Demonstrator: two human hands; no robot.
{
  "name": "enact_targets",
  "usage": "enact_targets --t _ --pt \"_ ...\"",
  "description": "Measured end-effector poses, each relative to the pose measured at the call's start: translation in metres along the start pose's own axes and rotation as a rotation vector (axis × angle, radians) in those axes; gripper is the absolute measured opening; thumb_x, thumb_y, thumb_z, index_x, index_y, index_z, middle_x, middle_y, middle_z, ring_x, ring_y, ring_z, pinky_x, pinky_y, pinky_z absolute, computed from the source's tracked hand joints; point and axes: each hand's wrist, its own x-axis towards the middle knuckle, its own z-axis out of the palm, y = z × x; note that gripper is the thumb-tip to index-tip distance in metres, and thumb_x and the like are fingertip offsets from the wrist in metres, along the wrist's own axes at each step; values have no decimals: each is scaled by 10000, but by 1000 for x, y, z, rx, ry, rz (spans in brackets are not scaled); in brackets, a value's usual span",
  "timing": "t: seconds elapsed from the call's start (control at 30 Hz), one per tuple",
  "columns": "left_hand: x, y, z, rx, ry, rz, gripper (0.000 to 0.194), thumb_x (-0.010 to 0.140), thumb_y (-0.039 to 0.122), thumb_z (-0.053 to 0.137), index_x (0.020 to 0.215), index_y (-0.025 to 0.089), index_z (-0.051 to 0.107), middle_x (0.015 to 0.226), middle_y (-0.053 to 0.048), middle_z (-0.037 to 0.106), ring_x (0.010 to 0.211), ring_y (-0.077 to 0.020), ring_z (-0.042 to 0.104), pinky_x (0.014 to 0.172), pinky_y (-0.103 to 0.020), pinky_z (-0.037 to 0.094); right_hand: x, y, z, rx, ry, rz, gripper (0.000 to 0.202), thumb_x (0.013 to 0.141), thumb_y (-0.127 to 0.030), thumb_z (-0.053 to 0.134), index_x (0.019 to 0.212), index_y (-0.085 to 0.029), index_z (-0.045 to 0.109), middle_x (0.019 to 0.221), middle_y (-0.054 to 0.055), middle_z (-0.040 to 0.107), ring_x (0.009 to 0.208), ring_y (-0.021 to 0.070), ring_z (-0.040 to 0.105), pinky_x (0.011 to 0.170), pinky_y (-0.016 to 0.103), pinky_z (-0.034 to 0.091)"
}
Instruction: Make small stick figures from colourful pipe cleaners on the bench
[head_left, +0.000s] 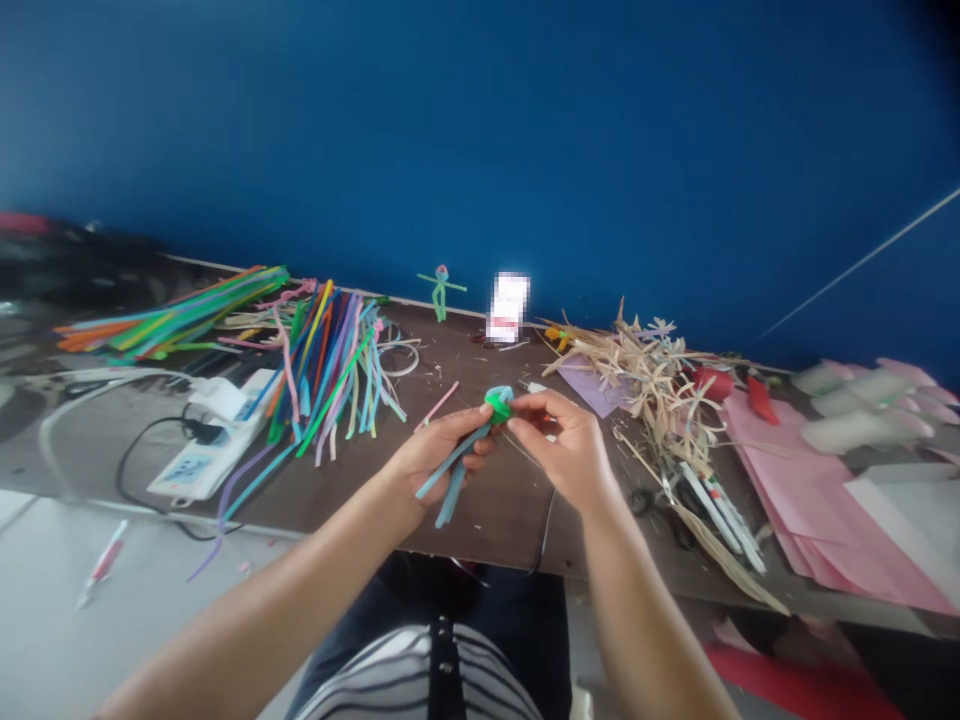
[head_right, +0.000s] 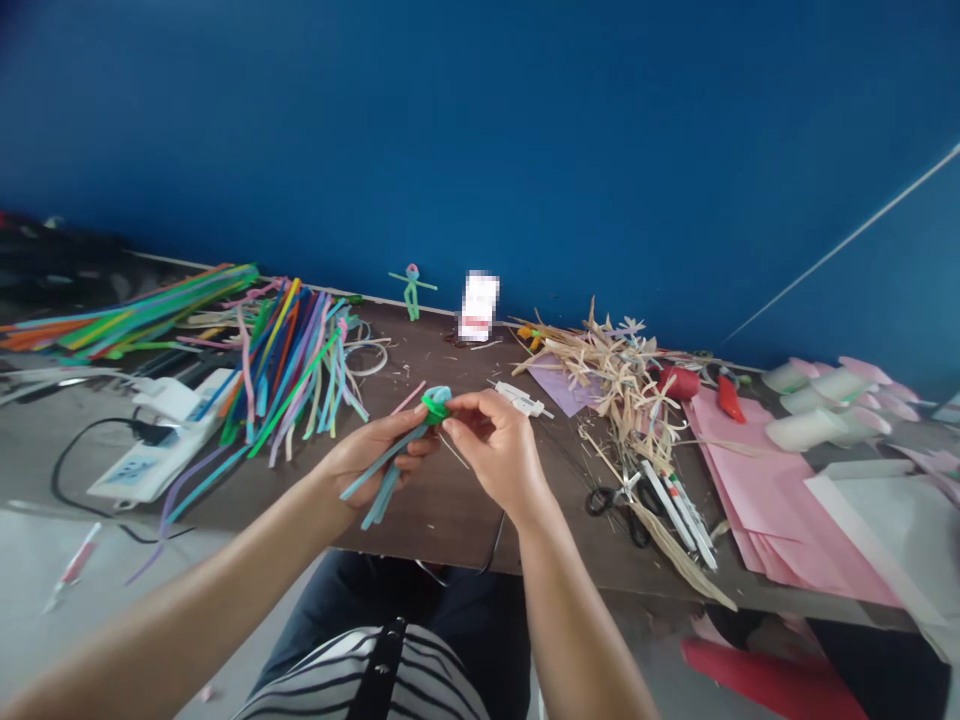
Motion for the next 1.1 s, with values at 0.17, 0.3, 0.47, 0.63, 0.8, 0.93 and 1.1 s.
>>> enact_targets --t 0.17,0.3,0.47,0.63,0.8,0.93,1.1 --pt "5 -8 -4 37 -15 48 138 746 278 578 724 147 538 493 48 395 364 -10 302 316 -87 213 -2 -1 1 -189 -30 -110 58 729 -165 551 762 -193 590 704 4 563 668 134 533 641 261 433" --pt "4 -10 -4 51 -66 150 110 695 213 633 721 121 579 531 38 410 417 -13 336 335 -88 230 -2 0 -3 -137 -35 -93 48 761 -181 524 745 -188 569 693 1 565 636 124 528 625 252 434" --pt "2 -8 -3 204 -15 243 220 649 193 669 849 108 638 559 25 468 466 -25 392 390 -112 291 -2 3 -6 3 -21 -59 29 761 -206 541 739 -189 534 773 18 543 715 134 530 621 249 454" --pt "3 -8 -5 356 56 334 272 608 210 695 857 111 653 610 7 549 492 -45 439 469 -163 365 -5 7 -4 64 1 -55 14 757 -186 545 756 -195 534 835 23 554 779 143 542 655 263 460" --pt "9 -11 -13 587 183 495 230 641 254 666 830 125 652 581 1 582 501 -83 478 510 -205 396 -9 13 -4 78 20 -37 39 739 -178 567 733 -195 533 868 30 563 842 163 550 720 298 457" --pt "8 -12 -19 832 274 660 247 679 288 630 882 149 653 758 -49 651 644 -129 553 603 -224 421 -11 10 -7 -2 43 -80 30 753 -173 549 734 -193 537 869 32 566 851 167 548 773 321 431" --pt "1 -11 -17 967 240 683 202 661 262 646 834 164 677 780 -46 659 709 -147 565 645 -219 411 -8 8 -8 -56 124 -29 32 789 -226 511 776 -198 514 825 30 591 811 167 564 768 317 425"
